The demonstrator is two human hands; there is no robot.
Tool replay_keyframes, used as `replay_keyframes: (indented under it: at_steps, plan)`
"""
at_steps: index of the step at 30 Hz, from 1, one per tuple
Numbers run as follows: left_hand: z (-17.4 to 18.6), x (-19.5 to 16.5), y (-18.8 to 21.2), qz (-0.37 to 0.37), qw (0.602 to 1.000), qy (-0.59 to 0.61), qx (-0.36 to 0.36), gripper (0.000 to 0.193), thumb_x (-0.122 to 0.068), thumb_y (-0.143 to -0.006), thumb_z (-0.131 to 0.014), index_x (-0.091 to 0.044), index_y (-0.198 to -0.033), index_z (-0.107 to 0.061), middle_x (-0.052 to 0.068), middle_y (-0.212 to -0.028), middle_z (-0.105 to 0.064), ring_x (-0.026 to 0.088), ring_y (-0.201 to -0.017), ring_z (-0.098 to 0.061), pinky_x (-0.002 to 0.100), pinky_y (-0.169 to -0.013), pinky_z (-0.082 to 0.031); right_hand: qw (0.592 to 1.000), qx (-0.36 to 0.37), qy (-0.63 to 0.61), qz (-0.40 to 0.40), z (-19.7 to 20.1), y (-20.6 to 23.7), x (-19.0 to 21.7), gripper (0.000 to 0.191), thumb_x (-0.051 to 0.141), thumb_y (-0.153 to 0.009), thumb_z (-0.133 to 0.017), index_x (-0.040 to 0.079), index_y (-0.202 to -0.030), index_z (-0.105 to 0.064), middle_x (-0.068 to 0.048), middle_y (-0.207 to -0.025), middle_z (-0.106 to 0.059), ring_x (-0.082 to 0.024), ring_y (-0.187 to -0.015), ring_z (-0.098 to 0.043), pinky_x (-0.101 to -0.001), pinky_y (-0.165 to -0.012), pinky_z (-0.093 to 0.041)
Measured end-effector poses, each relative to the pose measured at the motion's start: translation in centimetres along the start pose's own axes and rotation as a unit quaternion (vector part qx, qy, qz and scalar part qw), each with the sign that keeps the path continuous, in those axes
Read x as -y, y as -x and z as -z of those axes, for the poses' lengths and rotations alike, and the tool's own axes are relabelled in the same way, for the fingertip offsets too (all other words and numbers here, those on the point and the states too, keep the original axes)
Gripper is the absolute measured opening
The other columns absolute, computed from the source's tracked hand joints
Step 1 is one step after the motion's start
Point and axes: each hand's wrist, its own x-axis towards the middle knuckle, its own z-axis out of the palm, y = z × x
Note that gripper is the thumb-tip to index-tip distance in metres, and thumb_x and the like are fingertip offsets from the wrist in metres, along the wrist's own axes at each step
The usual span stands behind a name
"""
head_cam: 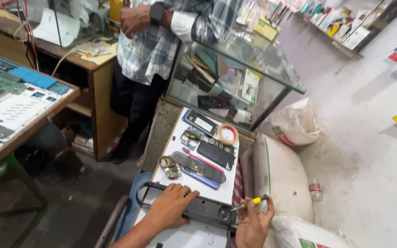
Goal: The person repairs a long black speaker bar on a workbench, using a screwdriver to unscrew and tighten its rear panel while holding the speaker steady with the other hand. They reposition the speaker on the bench and continue driving screws along its edge.
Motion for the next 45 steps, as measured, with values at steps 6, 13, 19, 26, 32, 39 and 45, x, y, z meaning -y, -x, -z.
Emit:
replay_keyframes:
  at_steps: [6,13,19,26,32,39,45]
  plan:
    - [0.1,-0.3,0.1,-0.006,1.000,-0.025,-0.018,0.088,-0.032,-0.066,-0.093,-0.009,-0.141,-0.053,0.010,-0.120,-0.059,0.030,-0.117,-0.052,0.042,-0.102,-0.039,0.993,-0.017,0.113,0.016,1.2,1.4,-2.1,0.079,-0.002,-0.093,-0.062,0.021,-0.156,-0.022,-0.019,-0.110,-0.066,-0.022,-0.089,-0.067,-0.0357,-0.079,-0.057]
    - [-0.4,-0.6,0.3,-0.008,1.000,-0.017,-0.022,0.093,-0.034,-0.063,-0.094,-0.008,-0.142,-0.052,0.012,-0.120,-0.059,0.033,-0.116,-0.052,0.043,-0.103,-0.037,0.994,0.035,0.104,0.021,1.5,0.4,-3.9,0.082,-0.002,-0.095,-0.063,0.016,-0.162,-0.019,-0.019,-0.106,-0.069,-0.022,-0.088,-0.069,-0.0331,-0.075,-0.054]
    - [0.2,-0.9,0.3,-0.022,0.999,-0.006,-0.030,0.091,-0.035,-0.061,-0.094,-0.008,-0.138,-0.055,0.013,-0.118,-0.060,0.034,-0.117,-0.052,0.046,-0.103,-0.037,0.983,0.002,0.180,0.024,1.8,0.4,-3.9,0.088,-0.001,-0.089,-0.064,0.015,-0.162,-0.015,-0.021,-0.102,-0.068,-0.023,-0.085,-0.071,-0.0372,-0.072,-0.061]
    - [1.1,-0.5,0.5,-0.042,0.997,-0.019,-0.056,0.089,-0.036,-0.062,-0.092,-0.008,-0.139,-0.056,0.012,-0.115,-0.060,0.033,-0.113,-0.055,0.044,-0.100,-0.039,0.978,-0.001,0.206,0.019,1.4,0.0,-4.5,0.088,-0.002,-0.089,-0.065,0.010,-0.161,-0.015,-0.024,-0.102,-0.069,-0.025,-0.085,-0.071,-0.0389,-0.074,-0.061]
    - [0.9,-0.4,0.5,-0.043,0.998,-0.025,-0.048,0.091,-0.037,-0.061,-0.092,-0.009,-0.139,-0.055,0.012,-0.115,-0.059,0.032,-0.112,-0.054,0.044,-0.100,-0.039,0.974,0.028,0.223,0.018,0.8,0.1,-4.4,0.089,-0.003,-0.085,-0.065,0.012,-0.158,-0.017,-0.024,-0.096,-0.071,-0.025,-0.082,-0.074,-0.0373,-0.070,-0.062]
    - [-0.8,0.2,0.8,-0.031,0.998,-0.026,-0.047,0.087,-0.038,-0.064,-0.092,-0.009,-0.138,-0.056,0.011,-0.115,-0.060,0.032,-0.112,-0.055,0.043,-0.099,-0.040,0.974,0.028,0.224,0.000,0.4,1.6,-3.6,0.083,-0.001,-0.093,-0.063,0.010,-0.161,-0.018,-0.021,-0.105,-0.070,-0.023,-0.090,-0.072,-0.0332,-0.076,-0.059]
    - [-0.7,0.2,0.6,-0.018,0.999,-0.035,-0.030,0.090,-0.041,-0.067,-0.092,-0.008,-0.142,-0.054,0.011,-0.115,-0.059,0.030,-0.113,-0.054,0.042,-0.102,-0.039,0.972,0.040,0.232,0.004,0.1,1.3,-3.8,0.084,-0.001,-0.091,-0.063,0.008,-0.160,-0.017,-0.024,-0.101,-0.070,-0.024,-0.089,-0.072,-0.0343,-0.075,-0.059]
